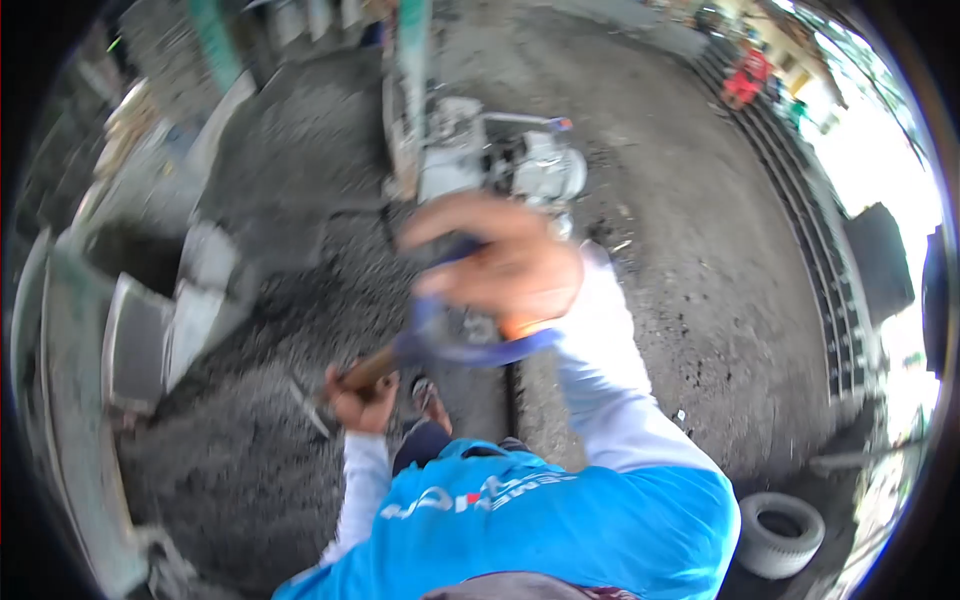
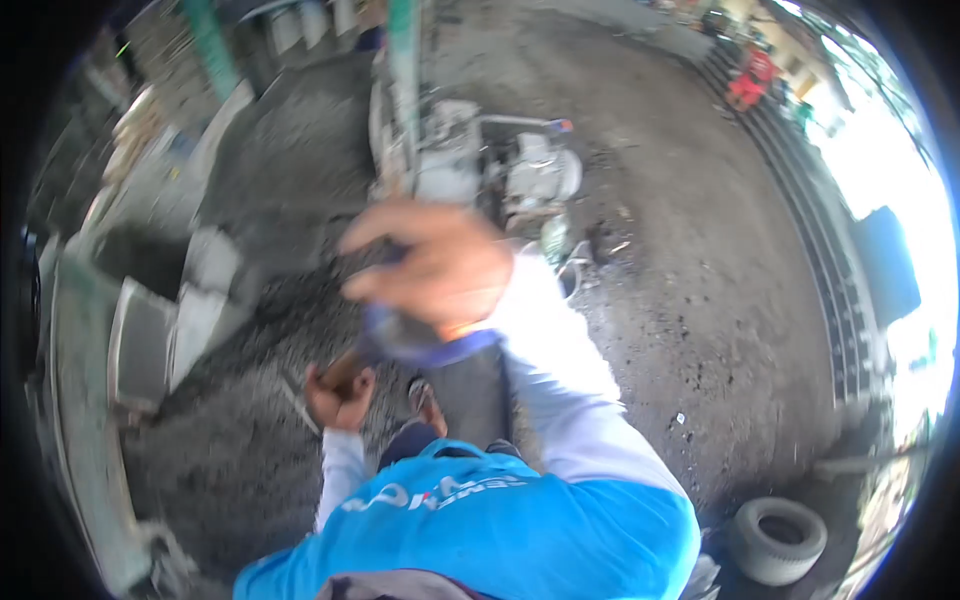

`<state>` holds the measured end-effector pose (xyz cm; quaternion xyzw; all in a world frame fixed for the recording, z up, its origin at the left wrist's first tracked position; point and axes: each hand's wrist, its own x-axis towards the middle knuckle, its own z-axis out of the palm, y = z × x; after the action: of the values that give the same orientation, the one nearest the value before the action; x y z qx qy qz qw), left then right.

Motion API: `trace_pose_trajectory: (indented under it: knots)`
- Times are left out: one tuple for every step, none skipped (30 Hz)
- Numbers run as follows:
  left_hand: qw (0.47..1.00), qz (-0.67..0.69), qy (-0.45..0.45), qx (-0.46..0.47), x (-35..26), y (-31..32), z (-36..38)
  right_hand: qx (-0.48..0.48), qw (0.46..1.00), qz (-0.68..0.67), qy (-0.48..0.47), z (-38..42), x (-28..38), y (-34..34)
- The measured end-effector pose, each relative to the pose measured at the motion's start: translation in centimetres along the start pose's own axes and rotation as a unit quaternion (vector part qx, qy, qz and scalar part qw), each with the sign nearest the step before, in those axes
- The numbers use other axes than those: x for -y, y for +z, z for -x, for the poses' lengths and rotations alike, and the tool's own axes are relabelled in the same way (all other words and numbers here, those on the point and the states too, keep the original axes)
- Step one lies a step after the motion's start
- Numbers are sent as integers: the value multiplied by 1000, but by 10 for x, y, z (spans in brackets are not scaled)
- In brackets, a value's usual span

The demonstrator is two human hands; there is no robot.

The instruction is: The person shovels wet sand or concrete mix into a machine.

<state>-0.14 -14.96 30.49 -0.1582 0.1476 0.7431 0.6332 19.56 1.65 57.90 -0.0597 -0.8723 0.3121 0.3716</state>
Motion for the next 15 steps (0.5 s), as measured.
trace_pose_trajectory:
  knots:
    - [1000,-19,8,-12,-14,-8,-12,-11,999,-6,-38,-21,-13,24]
    - [996,-27,-5,85,-38,-54,-37,-34,999,-9,38,-34,-32,68]
    - [998,-54,-4,21,-51,-60,-45,-39,994,-17,100,-36,-63,127]
    - [995,-71,21,-60,-53,-53,-55,-17,982,14,190,-30,-95,196]
    - [984,-85,55,-145,-55,-48,-58,42,964,-38,258,-18,-123,249]
    - [962,-91,102,-235,-62,-49,-55,112,937,-99,316,-14,-135,288]
    - [961,-93,124,-229,-72,-55,-56,81,963,-64,248,-20,-116,292]
    - [957,-93,148,-233,-77,-69,-54,51,981,-39,182,-19,-93,287]
    - [952,-94,169,-238,-83,-86,-57,32,983,-65,171,-18,-95,292]
    - [949,-97,186,-234,-90,-99,-69,-12,972,-150,182,-16,-103,298]
    - [948,-105,198,-226,-98,-109,-79,-7,920,-242,307,-21,-98,289]
    - [948,-117,204,-216,-107,-115,-81,2,898,-284,336,-11,-121,303]
    - [978,-60,130,-155,-117,-124,-70,14,863,-307,400,-5,-134,305]
    - [995,0,52,-89,-123,-133,-60,3,860,-272,432,13,-159,321]
    - [986,11,100,-133,-123,-129,-53,17,818,-308,485,31,-185,332]
